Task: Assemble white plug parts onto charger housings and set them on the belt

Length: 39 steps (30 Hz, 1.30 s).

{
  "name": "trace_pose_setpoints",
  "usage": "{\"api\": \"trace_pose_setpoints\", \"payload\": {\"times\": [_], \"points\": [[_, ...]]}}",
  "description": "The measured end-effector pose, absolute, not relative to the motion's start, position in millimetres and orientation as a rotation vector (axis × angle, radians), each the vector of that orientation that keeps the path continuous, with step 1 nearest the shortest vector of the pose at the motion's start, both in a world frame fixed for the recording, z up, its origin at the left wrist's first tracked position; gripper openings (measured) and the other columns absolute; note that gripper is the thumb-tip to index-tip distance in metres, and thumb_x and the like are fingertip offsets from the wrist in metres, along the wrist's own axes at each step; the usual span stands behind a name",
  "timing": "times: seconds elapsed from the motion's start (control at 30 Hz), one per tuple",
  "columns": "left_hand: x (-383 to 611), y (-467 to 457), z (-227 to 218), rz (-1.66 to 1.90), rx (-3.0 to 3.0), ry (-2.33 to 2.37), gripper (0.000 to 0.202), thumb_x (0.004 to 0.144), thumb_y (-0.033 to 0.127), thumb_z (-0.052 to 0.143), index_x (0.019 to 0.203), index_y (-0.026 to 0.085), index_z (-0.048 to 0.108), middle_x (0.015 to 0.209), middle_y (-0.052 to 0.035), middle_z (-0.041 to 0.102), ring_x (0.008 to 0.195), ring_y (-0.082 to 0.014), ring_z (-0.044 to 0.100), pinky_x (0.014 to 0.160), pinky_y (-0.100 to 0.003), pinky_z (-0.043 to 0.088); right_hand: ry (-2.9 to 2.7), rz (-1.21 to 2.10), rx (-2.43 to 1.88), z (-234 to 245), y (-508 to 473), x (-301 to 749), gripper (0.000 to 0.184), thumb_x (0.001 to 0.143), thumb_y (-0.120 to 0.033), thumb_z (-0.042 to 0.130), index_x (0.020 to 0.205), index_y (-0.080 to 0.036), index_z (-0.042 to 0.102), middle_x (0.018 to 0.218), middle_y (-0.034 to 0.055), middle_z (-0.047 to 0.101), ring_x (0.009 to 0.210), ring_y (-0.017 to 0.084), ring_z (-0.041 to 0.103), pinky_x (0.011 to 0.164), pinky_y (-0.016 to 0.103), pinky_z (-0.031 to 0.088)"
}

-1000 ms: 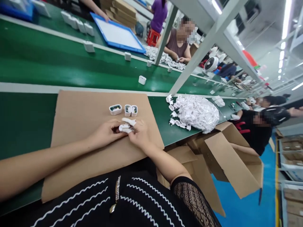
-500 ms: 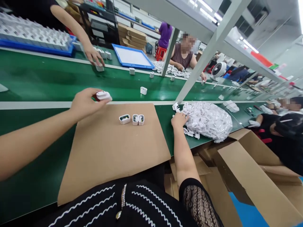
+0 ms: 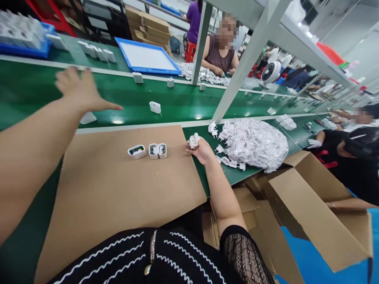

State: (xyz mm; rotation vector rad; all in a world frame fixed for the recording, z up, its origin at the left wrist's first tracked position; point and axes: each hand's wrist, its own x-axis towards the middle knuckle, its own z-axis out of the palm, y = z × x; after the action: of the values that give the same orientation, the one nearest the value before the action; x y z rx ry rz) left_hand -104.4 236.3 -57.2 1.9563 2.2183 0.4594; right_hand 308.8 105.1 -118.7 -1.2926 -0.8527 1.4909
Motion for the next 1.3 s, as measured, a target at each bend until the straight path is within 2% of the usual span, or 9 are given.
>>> {"api": "trace_pose_setpoints", "payload": {"times": [0.17,0.27,0.37,0.5,0.63,0.8,0.97,1.2,1.3], "points": [[-18.5,258.3,-67.0,0.392,2.227,1.777,0.096,0.096,0.053,0.072,0.168,0.012,0.023,0.177,-0.0144,0.014,0.154,-0.0422,0.018,0.126,-0.063,0.02,-0.861,1.666,-1.064,-123.3,101.5,306.8,0.033,0.073,-0.032,0.09,0.098,-0.02,0.071,0.104,0.0048,0.078,0.104,0.019,0.074,0.096,0.03,0.061],[11.6,274.0,-82.8,0.335,2.198,1.658,0.075,0.097,0.033,0.072,0.159,0.005,0.041,0.171,-0.0167,0.031,0.149,-0.0346,0.033,0.126,-0.051,0.027,-1.017,1.568,-1.201,-133.5,99.8,306.0,0.04,0.066,-0.02,0.088,0.103,-0.019,0.073,0.102,0.0042,0.078,0.102,0.019,0.074,0.098,0.033,0.059],[16.2,281.9,-91.1,0.342,2.157,1.698,0.052,0.1,0.03,0.067,0.142,0.001,0.059,0.151,-0.0166,0.053,0.13,-0.0248,0.051,0.118,-0.039,0.037,-1.182,1.337,-1.389,-140.2,98.0,304.2,0.038,0.071,-0.018,0.077,0.109,-0.019,0.07,0.104,0.0069,0.076,0.102,0.021,0.072,0.09,0.035,0.06],[2.2,266.4,-75.3,0.391,2.152,1.755,0.06,0.102,0.049,0.063,0.14,0.003,0.059,0.14,-0.0134,0.057,0.118,-0.0226,0.053,0.111,-0.039,0.043,-1.734,1.058,-1.257,-135.3,90.0,300.7,0.053,0.076,-0.02,0.073,0.128,-0.025,0.065,0.136,0.0098,0.06,0.116,0.022,0.065,0.095,0.039,0.058],[-12.2,208.9,-35.5,0.665,2.3,1.778,0.061,0.1,0.06,0.064,0.133,0.009,0.065,0.128,-0.0093,0.061,0.113,-0.0224,0.055,0.107,-0.041,0.046,-2.12,0.965,-1.166,-130.9,81.7,295.4,0.063,0.067,-0.028,0.09,0.125,-0.023,0.065,0.127,0.0099,0.059,0.122,0.027,0.059,0.11,0.049,0.051],[-14.5,92.6,-20.7,0.943,2.494,1.292,0.055,0.098,0.064,0.063,0.123,0.016,0.072,0.108,-0.0071,0.067,0.096,-0.0196,0.061,0.09,-0.033,0.051,-1.713,1.342,-1.164,-131.6,82.3,291.3,0.049,0.072,-0.03,0.085,0.114,-0.022,0.06,0.11,0.0071,0.068,0.092,0.02,0.069,0.077,0.034,0.059],[6.5,14.8,-87.1,0.662,2.533,1.012,0.034,0.102,0.041,0.059,0.128,0.024,0.072,0.113,-0.011,0.073,0.103,-0.0284,0.069,0.085,-0.04,0.055,-1.469,1.573,-1.109,-114.9,78.2,288.9,0.03,0.081,-0.035,0.069,0.106,-0.019,0.071,0.097,0.0065,0.076,0.079,0.017,0.068,0.073,0.032,0.057],[18.2,3.2,-149.5,0.871,2.179,1.165,0.052,0.091,0.049,0.075,0.135,0.024,0.067,0.134,-0.0119,0.07,0.124,-0.0344,0.064,0.106,-0.051,0.052,-2.125,0.6,-1.376,-110.6,27.2,279.4,0.044,0.092,-0.019,0.058,0.135,-0.021,0.067,0.115,0.0124,0.071,0.107,0.026,0.065,0.101,0.045,0.053],[12.6,4.6,-152.1,0.978,2.069,1.084,0.045,0.09,0.054,0.075,0.122,0.023,0.073,0.124,-0.0096,0.075,0.118,-0.0319,0.065,0.107,-0.05,0.052,-2.228,0.43,-1.442,-124.8,4.5,279.5,0.034,0.097,-0.024,0.059,0.13,-0.02,0.069,0.118,0.0153,0.071,0.112,0.03,0.064,0.103,0.047,0.053]]}}
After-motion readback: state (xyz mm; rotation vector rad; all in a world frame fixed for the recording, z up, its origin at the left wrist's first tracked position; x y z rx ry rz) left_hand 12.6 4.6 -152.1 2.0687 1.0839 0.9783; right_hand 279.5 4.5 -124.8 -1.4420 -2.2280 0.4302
